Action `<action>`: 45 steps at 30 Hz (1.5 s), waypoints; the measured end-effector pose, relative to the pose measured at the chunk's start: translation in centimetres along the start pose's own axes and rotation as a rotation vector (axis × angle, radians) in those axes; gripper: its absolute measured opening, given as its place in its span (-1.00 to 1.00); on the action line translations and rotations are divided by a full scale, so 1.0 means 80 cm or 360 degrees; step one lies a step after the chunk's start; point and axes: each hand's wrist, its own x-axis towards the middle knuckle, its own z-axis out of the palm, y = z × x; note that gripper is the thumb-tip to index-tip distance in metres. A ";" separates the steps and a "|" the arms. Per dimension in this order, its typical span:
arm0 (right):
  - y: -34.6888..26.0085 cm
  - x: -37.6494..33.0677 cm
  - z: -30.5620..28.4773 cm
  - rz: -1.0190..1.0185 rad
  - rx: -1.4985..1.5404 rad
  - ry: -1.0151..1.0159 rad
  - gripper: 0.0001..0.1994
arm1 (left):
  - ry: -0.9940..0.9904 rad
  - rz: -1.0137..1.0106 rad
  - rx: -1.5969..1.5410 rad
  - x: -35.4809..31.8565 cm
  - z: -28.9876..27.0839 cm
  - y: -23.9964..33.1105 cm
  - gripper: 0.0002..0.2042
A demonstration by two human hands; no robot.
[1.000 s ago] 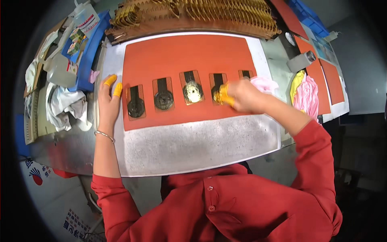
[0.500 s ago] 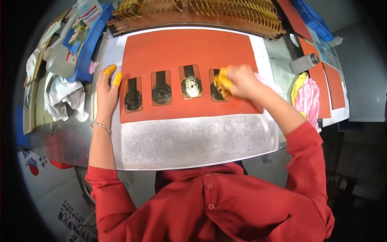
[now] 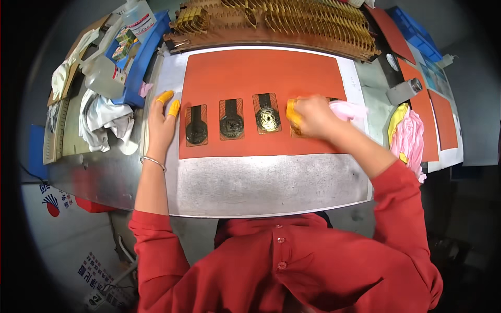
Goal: The person cleans several gold-colored medals arranged on a red mat using a yellow cloth. They wipe each medal individually, occasionally picking up a bottle to apply liquid to the cloth before continuing to rub the surfaces of the medals.
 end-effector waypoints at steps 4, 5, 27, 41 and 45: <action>-0.047 -0.077 0.004 -0.0244 0.0077 -0.0047 -0.88 | 0.0013 -0.0015 0.0065 0.001 -0.009 0.008 -0.72; -0.050 -0.086 -0.006 -0.0273 0.0148 0.0009 -0.90 | 0.0022 0.0019 0.0065 0.001 -0.008 0.012 -0.71; -0.209 0.304 -0.091 -0.0306 0.3345 -0.0208 -0.85 | 0.0898 0.0026 -0.0052 0.077 -0.163 -0.021 -0.16; -0.269 0.373 -0.069 -0.0197 0.3463 -0.0092 -0.85 | 0.0752 -0.0217 -0.0375 0.106 -0.151 -0.033 -0.39; -0.276 0.369 -0.069 -0.0163 0.3510 -0.0109 -0.84 | 0.0775 -0.0261 -0.0252 0.104 -0.152 -0.029 -0.41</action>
